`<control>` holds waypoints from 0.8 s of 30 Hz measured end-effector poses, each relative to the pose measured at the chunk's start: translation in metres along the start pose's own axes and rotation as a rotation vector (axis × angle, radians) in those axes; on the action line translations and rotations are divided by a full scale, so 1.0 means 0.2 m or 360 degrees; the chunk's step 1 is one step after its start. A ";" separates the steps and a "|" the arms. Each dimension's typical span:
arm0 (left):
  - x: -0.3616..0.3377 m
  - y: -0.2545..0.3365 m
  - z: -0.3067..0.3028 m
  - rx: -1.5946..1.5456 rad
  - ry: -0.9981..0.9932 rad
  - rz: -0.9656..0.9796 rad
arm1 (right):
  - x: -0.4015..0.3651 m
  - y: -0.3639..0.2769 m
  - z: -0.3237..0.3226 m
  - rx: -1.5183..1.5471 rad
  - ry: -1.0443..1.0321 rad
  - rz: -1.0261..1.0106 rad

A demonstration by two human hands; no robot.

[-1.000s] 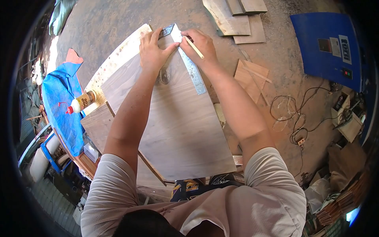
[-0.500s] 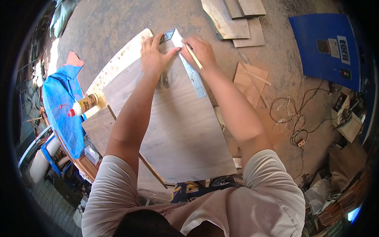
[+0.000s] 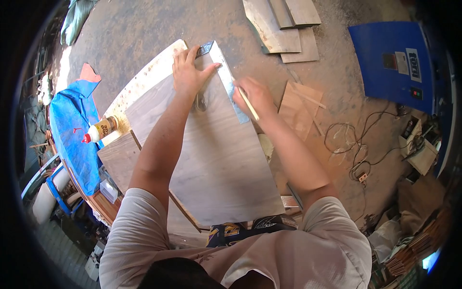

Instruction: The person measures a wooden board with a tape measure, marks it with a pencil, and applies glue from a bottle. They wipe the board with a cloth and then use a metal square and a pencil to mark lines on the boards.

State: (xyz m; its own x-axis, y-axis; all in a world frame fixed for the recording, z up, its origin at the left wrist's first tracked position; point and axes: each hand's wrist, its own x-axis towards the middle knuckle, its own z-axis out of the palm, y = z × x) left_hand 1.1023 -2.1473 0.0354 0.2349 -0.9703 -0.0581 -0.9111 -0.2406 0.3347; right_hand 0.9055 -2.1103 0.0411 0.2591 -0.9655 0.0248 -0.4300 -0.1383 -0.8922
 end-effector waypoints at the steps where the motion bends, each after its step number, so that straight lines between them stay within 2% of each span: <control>1: 0.00 -0.01 0.01 -0.0010 0.0033 0.0029 | -0.02 0.01 -0.01 0.0112 0.0050 -0.0035; 5: -0.01 0.00 0.01 0.0052 0.0078 0.0071 | 0.17 0.01 0.05 -0.0084 0.0003 -0.0013; 7: -0.02 -0.03 0.03 0.0056 0.0168 0.0143 | 0.29 0.01 0.08 0.0014 0.0129 -0.0138; 9: -0.02 -0.03 0.04 0.0042 0.0230 0.0246 | 0.27 0.12 0.15 0.0157 0.0000 -0.0012; 11: -0.02 -0.02 -0.03 -0.0130 0.0149 0.0318 | 0.15 0.16 0.13 0.0837 -0.0151 0.0523; 12: -0.02 -0.03 -0.02 -0.0095 0.0250 0.0386 | 0.07 0.13 0.13 0.0778 0.0022 0.0432; 13: -0.03 -0.03 -0.02 -0.0106 0.0228 0.0342 | 0.00 0.11 0.07 0.1459 -0.0280 0.0972; 14: -0.04 -0.03 -0.01 -0.0048 0.0250 0.0275 | -0.06 0.12 0.04 0.0234 -0.0375 0.0432; 15: -0.04 -0.01 -0.03 -0.0079 0.0205 0.0235 | -0.12 0.04 0.01 -0.0082 -0.0028 0.0070; 17: -0.06 0.00 -0.04 -0.0078 0.0170 0.0199 | -0.13 -0.07 -0.02 0.0143 0.0295 0.0132; 19: -0.04 -0.01 -0.05 -0.0075 0.0245 0.0208 | -0.12 -0.06 -0.02 0.0111 0.0262 0.0424; 20: -0.04 -0.01 -0.06 -0.0123 0.0183 0.0185 | -0.13 -0.04 0.00 0.0093 0.0278 0.0388; 22: -0.05 0.00 -0.07 -0.0190 0.0139 0.0163 | -0.13 0.02 0.07 0.0264 -0.0078 0.0821; 24: -0.05 0.00 -0.08 -0.0188 0.0113 0.0140 | -0.17 0.15 0.17 0.0292 -0.0113 0.0838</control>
State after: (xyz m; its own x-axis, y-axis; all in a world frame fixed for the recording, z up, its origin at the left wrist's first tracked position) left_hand 1.1053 -2.1369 0.0503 0.1829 -0.9822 0.0418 -0.8840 -0.1457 0.4441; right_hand 0.9137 -2.0746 -0.0011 0.1104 -0.8759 -0.4698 -0.3610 0.4050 -0.8400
